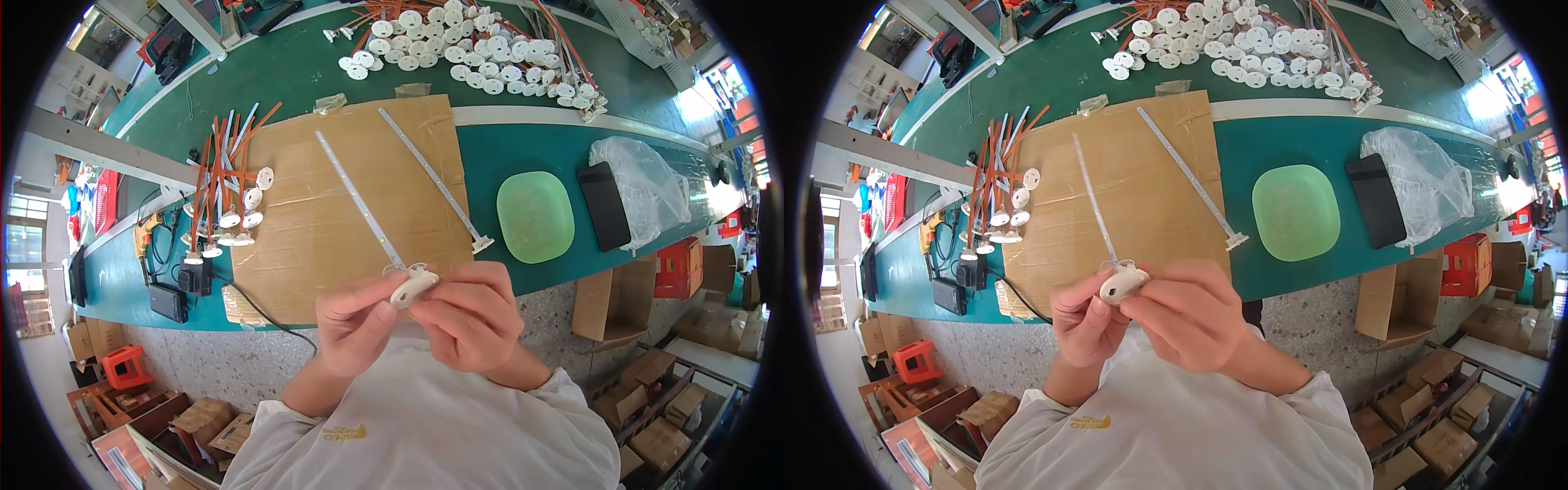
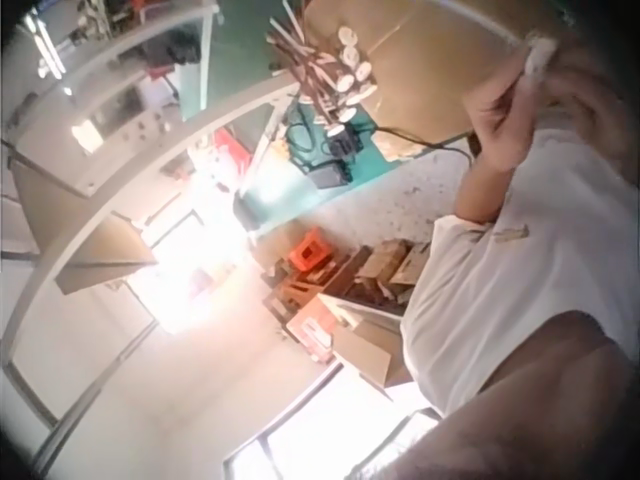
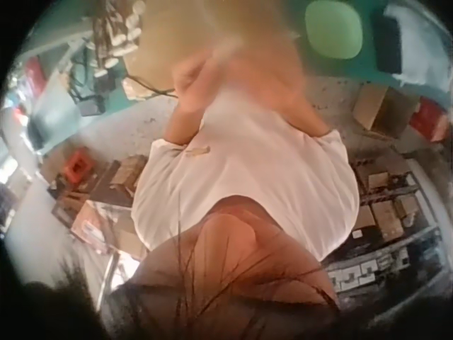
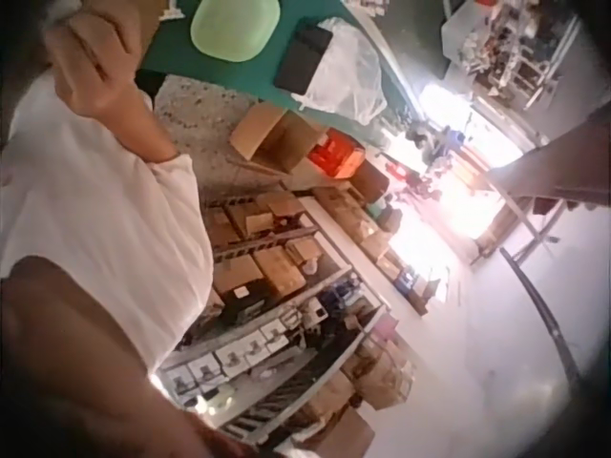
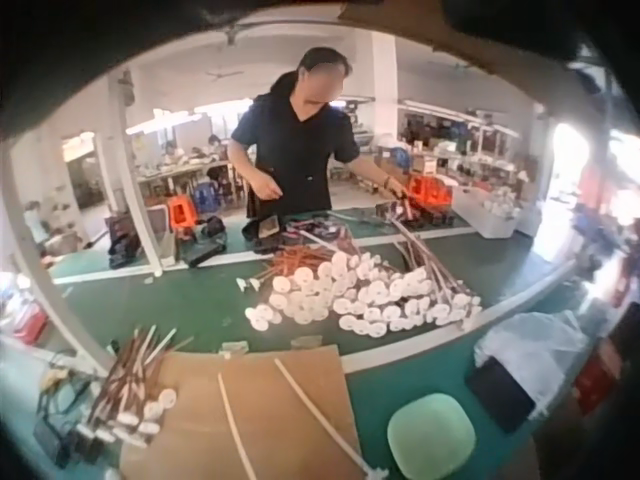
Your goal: The person tests LED light strips to illuminate them, attaches components to their plastic bases by hand using material from a small bowl, and arranges the assembled pieces on the workbench.
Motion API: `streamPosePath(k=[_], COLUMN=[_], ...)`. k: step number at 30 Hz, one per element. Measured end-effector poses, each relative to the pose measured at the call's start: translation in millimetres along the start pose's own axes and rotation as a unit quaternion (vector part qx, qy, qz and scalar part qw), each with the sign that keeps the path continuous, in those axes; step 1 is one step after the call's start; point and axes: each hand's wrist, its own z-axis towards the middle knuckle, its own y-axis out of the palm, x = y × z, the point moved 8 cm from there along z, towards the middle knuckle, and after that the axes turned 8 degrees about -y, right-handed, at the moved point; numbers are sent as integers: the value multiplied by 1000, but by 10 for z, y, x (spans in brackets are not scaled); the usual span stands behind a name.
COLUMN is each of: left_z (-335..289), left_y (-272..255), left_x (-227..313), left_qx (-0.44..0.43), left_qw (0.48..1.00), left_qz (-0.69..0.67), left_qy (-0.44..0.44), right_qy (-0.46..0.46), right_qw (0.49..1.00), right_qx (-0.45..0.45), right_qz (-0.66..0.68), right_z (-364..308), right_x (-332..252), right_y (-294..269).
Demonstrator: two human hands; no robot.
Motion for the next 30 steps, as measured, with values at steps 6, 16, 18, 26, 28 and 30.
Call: streamPosePath(k=[6, 16, 18, 26, 28, 30], left_z=[-8, -5, 26, -67, -83, -86], left_y=[-29, -21, -66, 16, -5, -33], left_x=[15, 98, 167, 388, 379, 383], left_qx=[22, 47, 68, 61, 70, 86], left_qw=[999, 999, 996, 941, 941, 938], left_qz=[-12, 10, 30, 283, 279, 290], left_qy=[-25, 17, 52, 174, 176, 170], right_qy=[-15, -2, 5, 31, 30, 26], right_qw=[999, 1000, 1000, 991, 990, 990], right_qx=[2, 14, 0, -39, -38, -36], right_qz=[-38, -18, 10, 127, 131, 137], right_z=[-50, -72, -47, -35, -42, -42], right_x=[-92, -66, -33, -68, -46, -36], right_y=[90, 107, 98, 68, 97, 116])
